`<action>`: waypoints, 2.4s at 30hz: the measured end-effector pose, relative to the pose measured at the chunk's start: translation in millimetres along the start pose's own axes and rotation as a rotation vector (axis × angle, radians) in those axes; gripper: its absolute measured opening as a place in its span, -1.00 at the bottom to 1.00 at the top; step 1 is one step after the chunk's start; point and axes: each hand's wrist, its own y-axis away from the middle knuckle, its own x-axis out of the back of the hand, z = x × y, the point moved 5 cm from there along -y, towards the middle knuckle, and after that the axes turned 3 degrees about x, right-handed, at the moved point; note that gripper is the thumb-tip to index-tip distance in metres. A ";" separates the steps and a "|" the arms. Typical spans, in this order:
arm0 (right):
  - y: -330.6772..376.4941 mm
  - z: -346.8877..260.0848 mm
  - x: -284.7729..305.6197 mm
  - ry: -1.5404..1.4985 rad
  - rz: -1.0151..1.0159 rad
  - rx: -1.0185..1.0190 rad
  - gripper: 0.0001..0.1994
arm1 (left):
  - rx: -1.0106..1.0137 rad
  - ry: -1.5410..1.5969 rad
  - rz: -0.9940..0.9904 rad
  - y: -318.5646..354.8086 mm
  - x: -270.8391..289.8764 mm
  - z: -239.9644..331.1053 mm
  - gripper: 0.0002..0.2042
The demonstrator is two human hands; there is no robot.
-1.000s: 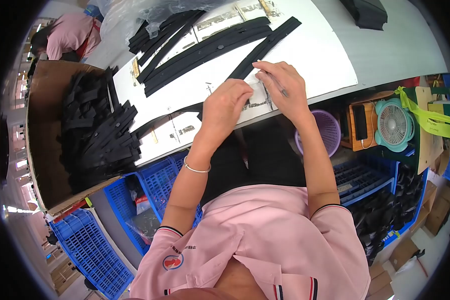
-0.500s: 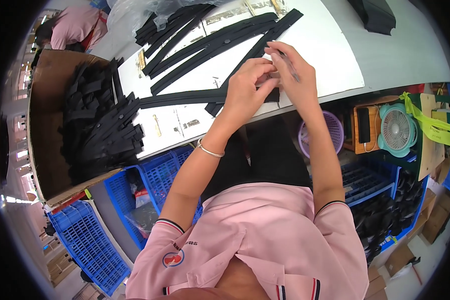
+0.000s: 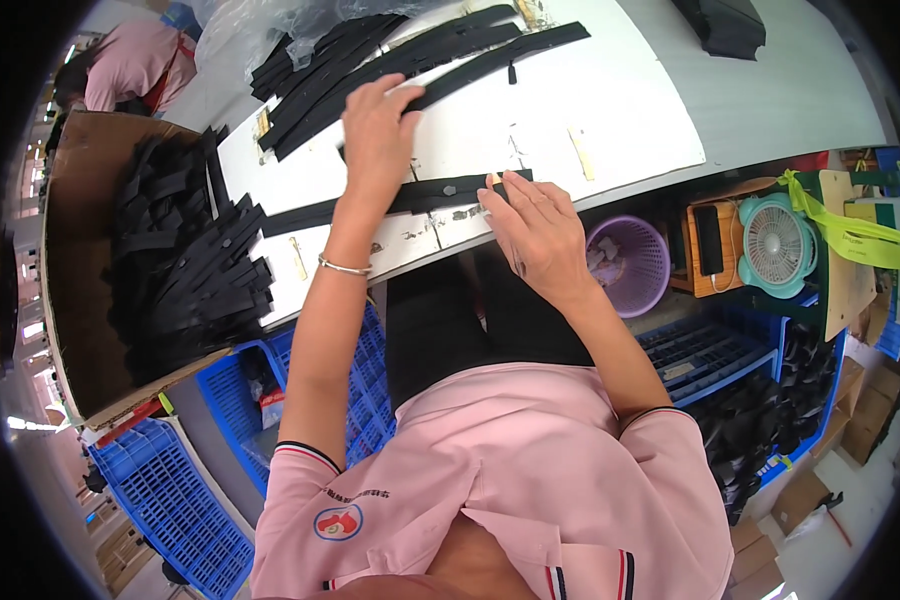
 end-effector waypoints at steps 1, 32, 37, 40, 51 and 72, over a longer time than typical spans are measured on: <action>1.0 2.4 -0.6 -0.008 -0.013 0.001 -0.65 | -0.001 -0.041 0.035 -4.2 6.7 -1.2 -0.69; -14.7 39.6 23.8 -0.070 -0.088 -0.221 -0.77 | 0.427 -0.128 -0.034 198.0 89.6 -13.0 -0.30; -41.5 -11.8 -19.8 -0.833 -0.129 -0.579 -0.77 | 0.419 -0.122 0.020 198.8 90.6 -15.1 -0.31; -68.8 -51.1 -50.0 -0.985 -0.172 -0.583 -0.79 | 0.422 -0.121 0.035 200.0 91.1 -15.8 -0.31; -80.2 -87.0 -114.4 -0.837 -0.336 -0.400 -0.83 | 0.426 -0.112 0.077 200.3 91.1 -15.8 -0.31; -77.6 -89.5 -113.8 -0.787 -0.400 -0.178 -0.80 | 0.410 -0.118 0.105 202.3 87.9 -17.4 -0.32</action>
